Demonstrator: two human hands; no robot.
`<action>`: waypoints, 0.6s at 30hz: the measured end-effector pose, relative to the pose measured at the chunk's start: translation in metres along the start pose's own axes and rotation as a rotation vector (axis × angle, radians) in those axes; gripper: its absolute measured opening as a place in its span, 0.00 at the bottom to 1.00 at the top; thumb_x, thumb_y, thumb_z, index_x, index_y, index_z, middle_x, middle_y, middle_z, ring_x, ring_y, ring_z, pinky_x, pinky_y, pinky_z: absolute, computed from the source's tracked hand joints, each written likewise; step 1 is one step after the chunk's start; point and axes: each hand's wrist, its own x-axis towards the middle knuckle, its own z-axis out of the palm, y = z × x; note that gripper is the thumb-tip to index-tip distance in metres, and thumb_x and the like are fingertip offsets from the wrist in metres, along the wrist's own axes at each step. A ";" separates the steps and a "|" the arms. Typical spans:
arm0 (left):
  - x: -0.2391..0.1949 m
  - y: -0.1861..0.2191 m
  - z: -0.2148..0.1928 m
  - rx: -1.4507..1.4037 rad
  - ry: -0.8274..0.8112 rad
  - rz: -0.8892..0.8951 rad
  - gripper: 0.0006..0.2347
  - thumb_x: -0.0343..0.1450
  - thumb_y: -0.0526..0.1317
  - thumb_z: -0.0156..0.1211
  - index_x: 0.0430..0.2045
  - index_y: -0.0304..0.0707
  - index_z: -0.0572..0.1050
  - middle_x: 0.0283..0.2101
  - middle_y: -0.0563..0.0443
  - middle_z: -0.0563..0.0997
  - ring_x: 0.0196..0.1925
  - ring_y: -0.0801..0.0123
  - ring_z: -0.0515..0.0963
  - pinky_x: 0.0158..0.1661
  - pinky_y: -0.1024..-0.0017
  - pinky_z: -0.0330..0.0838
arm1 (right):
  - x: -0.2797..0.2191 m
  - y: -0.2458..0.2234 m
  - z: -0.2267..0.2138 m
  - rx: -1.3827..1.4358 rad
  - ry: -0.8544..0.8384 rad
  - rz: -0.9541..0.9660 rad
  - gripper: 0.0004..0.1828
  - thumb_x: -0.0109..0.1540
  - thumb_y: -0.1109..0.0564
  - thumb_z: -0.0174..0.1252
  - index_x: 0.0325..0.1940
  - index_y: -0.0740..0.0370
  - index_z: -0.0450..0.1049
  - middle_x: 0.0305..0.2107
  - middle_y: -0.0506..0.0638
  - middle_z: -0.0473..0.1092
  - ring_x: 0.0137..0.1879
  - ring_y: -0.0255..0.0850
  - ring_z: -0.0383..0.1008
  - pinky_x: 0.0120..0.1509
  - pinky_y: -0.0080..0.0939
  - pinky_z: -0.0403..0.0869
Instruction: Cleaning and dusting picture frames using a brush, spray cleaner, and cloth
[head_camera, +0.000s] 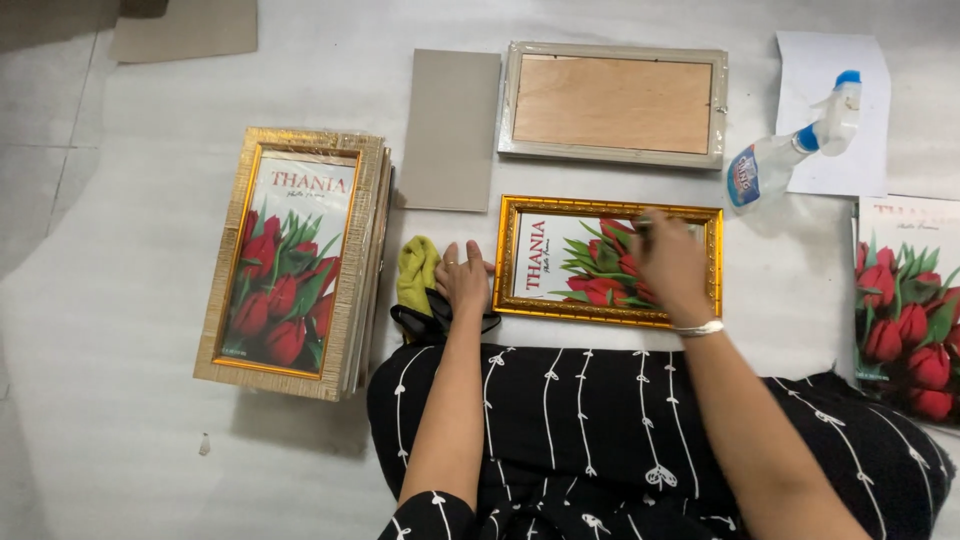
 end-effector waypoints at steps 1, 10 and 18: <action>-0.007 0.005 -0.004 0.001 0.001 -0.003 0.33 0.77 0.68 0.20 0.53 0.53 0.75 0.76 0.57 0.52 0.78 0.61 0.42 0.73 0.56 0.33 | 0.002 -0.019 0.006 0.002 -0.003 -0.001 0.22 0.64 0.49 0.61 0.60 0.59 0.75 0.38 0.63 0.76 0.46 0.60 0.80 0.50 0.60 0.78; -0.019 0.023 -0.016 -0.128 0.036 -0.061 0.32 0.75 0.69 0.30 0.69 0.54 0.56 0.72 0.40 0.52 0.78 0.55 0.45 0.75 0.58 0.33 | 0.028 -0.124 0.037 0.690 -0.140 -0.196 0.09 0.62 0.52 0.63 0.44 0.54 0.76 0.34 0.57 0.75 0.40 0.59 0.79 0.41 0.58 0.79; -0.026 0.025 -0.020 -0.087 0.014 -0.034 0.30 0.76 0.67 0.26 0.67 0.53 0.60 0.72 0.44 0.55 0.79 0.62 0.41 0.74 0.58 0.33 | 0.001 -0.092 0.016 0.885 -0.343 0.418 0.27 0.55 0.46 0.69 0.52 0.65 0.79 0.44 0.66 0.76 0.49 0.56 0.79 0.48 0.63 0.79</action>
